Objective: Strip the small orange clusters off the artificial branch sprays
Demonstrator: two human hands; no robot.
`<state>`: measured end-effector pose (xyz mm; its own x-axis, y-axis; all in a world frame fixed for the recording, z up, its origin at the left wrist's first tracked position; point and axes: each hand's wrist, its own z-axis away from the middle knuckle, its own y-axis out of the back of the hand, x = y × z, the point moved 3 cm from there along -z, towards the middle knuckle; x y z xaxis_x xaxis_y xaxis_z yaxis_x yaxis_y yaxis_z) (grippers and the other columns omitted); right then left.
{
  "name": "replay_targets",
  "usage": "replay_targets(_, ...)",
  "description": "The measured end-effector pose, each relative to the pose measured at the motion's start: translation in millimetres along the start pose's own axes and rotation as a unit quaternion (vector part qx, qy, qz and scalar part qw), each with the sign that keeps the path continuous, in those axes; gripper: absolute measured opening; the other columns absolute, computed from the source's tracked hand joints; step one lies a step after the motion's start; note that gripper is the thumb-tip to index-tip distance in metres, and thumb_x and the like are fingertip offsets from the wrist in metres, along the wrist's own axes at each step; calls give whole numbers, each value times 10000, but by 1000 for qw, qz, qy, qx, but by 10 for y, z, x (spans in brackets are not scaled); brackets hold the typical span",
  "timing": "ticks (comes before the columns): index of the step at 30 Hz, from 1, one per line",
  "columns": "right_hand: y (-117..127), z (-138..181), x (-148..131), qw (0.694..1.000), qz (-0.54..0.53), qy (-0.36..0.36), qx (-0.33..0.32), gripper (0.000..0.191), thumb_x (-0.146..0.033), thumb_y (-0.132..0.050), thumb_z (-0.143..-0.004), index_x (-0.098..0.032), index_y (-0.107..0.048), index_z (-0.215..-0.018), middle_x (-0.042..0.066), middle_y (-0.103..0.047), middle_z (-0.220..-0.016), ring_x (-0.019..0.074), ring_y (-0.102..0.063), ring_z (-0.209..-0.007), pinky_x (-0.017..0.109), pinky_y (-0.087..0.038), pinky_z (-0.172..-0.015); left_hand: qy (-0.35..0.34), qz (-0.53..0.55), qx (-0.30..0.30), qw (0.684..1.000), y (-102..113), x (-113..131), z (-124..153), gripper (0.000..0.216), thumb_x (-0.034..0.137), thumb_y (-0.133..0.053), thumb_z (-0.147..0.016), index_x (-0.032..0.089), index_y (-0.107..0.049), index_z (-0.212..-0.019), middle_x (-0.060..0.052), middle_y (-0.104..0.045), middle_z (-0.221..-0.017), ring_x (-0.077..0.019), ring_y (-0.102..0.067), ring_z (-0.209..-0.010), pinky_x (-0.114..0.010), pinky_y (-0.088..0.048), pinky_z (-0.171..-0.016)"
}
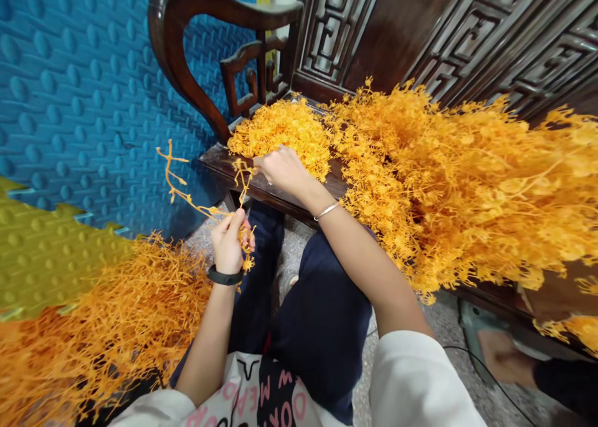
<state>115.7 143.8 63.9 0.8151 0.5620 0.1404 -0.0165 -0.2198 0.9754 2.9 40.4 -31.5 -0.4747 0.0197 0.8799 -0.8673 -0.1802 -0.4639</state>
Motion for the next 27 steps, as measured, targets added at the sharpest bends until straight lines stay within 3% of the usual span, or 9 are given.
replay_targets(5,-19,-71,-120,998,6,33,44,297,-156,-296,-885,-143,-581,-968,92,-606,-804,178,-509,-751,347,-277,-815,-18,20,25,999,29,109,10,357,432,-611,-732,169,-498,-518,85,-327,-301,-65,-371,-231,-173,-306,-266)
replay_targets(10,-42,-138,-195,998,-9,18,60,312,-184,-288,-887,-134,-573,-1005,103,-595,-820,195,-518,-795,360,-314,-805,-26,33,38,998,27,164,84,363,413,-608,-739,167,-485,-501,82,-332,-304,-67,-375,-232,-176,-295,-268)
replay_targets(13,-18,-164,124,989,-52,-99,97,338,-234,-268,-907,-135,-578,-1001,103,-598,-810,194,-526,-771,350,-357,-755,-34,40,78,996,54,135,176,386,414,-583,-757,167,-464,-486,73,-356,-314,-68,-394,-241,-174,-278,-271)
replay_targets(15,26,-127,499,963,-84,-203,157,413,-307,-207,-933,-148,-584,-982,101,-588,-791,196,-527,-760,351,-376,-734,-33,40,87,995,60,114,228,403,430,-565,-767,164,-463,-483,66,-370,-319,-70,-416,-256,-171,-284,-286)
replay_targets(19,54,-14,1087,924,-85,-276,252,517,-454,-176,-924,-153,-597,-919,113,-555,-826,214,-526,-827,377,-395,-768,1,39,29,999,3,82,217,374,470,-568,-753,154,-533,-557,61,-376,-317,-92,-455,-287,-183,-339,-321)
replay_targets(23,-47,-38,1196,921,-76,-277,263,524,-488,-176,-916,-144,-555,-1027,120,-535,-901,210,-522,-875,380,-400,-794,57,62,-14,996,-44,15,119,379,514,-553,-740,137,-599,-735,45,-441,-395,-130,-527,-367,-215,-403,-343)
replay_targets(27,-216,-121,1203,917,-85,-322,219,566,-480,-124,-924,-123,-521,-1112,130,-537,-907,214,-526,-925,377,-384,-828,102,72,-42,991,-38,-49,61,436,524,-499,-766,118,-603,-889,-4,-558,-517,-163,-607,-499,-257,-490,-439)
